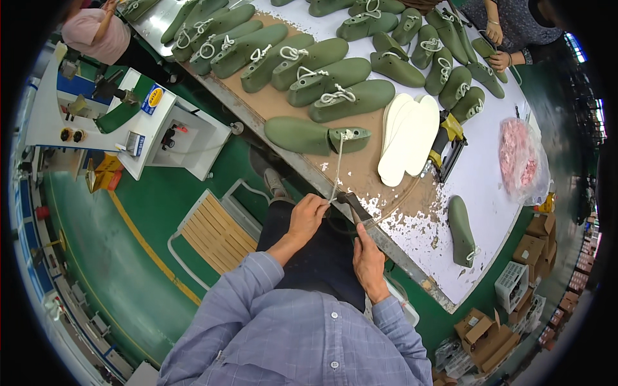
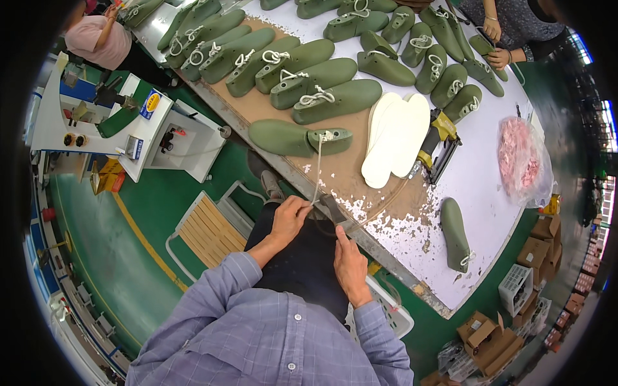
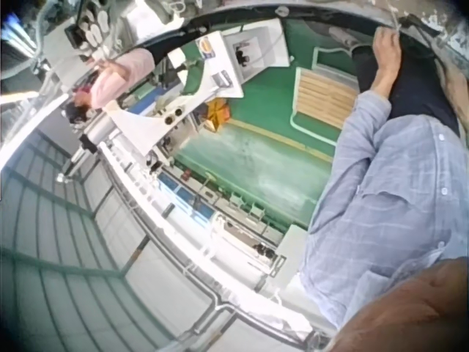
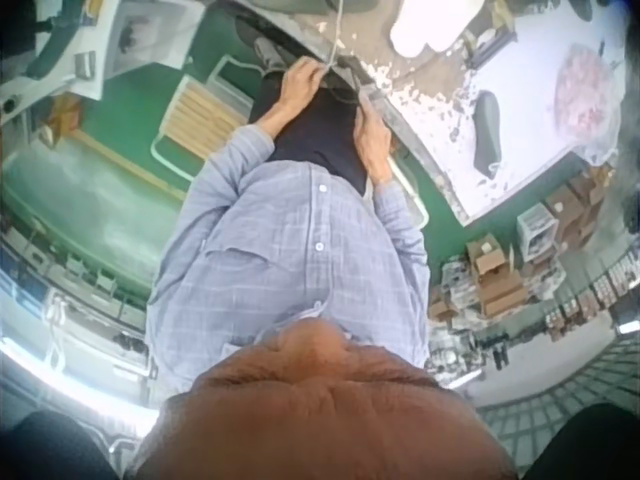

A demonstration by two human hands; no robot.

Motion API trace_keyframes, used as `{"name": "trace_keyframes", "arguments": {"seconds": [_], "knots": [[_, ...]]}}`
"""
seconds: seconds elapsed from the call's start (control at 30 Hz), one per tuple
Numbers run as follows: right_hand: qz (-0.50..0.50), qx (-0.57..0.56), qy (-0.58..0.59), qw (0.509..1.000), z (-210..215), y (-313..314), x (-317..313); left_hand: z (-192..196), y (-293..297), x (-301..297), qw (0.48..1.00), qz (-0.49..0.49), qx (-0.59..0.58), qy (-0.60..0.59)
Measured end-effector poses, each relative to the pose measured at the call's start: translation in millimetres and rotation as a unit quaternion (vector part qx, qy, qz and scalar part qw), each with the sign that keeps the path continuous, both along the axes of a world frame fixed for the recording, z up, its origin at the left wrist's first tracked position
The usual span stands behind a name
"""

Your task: The person assembles green slipper uppers by inserting white laces through eyelets and securing them with a metal tool and hammer. They then attach white insoles to the slipper uppers using a staple gun. The process is repeated for multiple units on a factory workbench.

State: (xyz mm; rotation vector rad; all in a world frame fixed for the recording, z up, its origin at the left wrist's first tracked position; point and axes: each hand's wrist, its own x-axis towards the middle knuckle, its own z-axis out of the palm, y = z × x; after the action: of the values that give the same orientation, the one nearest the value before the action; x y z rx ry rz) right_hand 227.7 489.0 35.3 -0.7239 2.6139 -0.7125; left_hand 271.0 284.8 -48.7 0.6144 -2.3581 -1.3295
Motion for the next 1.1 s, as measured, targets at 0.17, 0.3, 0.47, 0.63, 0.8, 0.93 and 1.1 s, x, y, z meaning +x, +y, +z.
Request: {"name": "trace_keyframes", "arguments": {"seconds": [0.17,0.3,0.47,0.63,0.8,0.93,1.1], "knots": [[0.015,-0.055,0.037,0.998,-15.0,6.2,6.1,3.3,2.6,4.3,0.975,0.026,0.193,-0.106],[-0.003,-0.053,0.01,0.999,-13.3,4.8,7.7,6.3,-4.6,1.2,0.848,0.084,0.495,-0.172],[-0.039,-0.065,-0.04,0.996,-7.1,5.2,7.0,-1.2,-3.5,0.1,0.79,0.097,0.591,-0.131],[-0.069,-0.111,-0.033,0.991,-5.7,10.0,10.7,-4.5,-3.4,0.0,0.906,0.071,0.399,-0.122],[-0.079,-0.151,-0.029,0.985,0.9,10.9,12.4,-8.4,-1.7,2.8,0.965,0.058,0.238,-0.091],[-0.041,-0.117,-0.021,0.992,12.6,1.4,3.2,-5.3,-0.7,0.3,0.976,0.044,0.202,-0.072],[0.003,-0.148,0.06,0.987,51.5,-15.8,-4.8,-1.4,-2.6,1.7,0.976,0.053,0.193,-0.09]]}}
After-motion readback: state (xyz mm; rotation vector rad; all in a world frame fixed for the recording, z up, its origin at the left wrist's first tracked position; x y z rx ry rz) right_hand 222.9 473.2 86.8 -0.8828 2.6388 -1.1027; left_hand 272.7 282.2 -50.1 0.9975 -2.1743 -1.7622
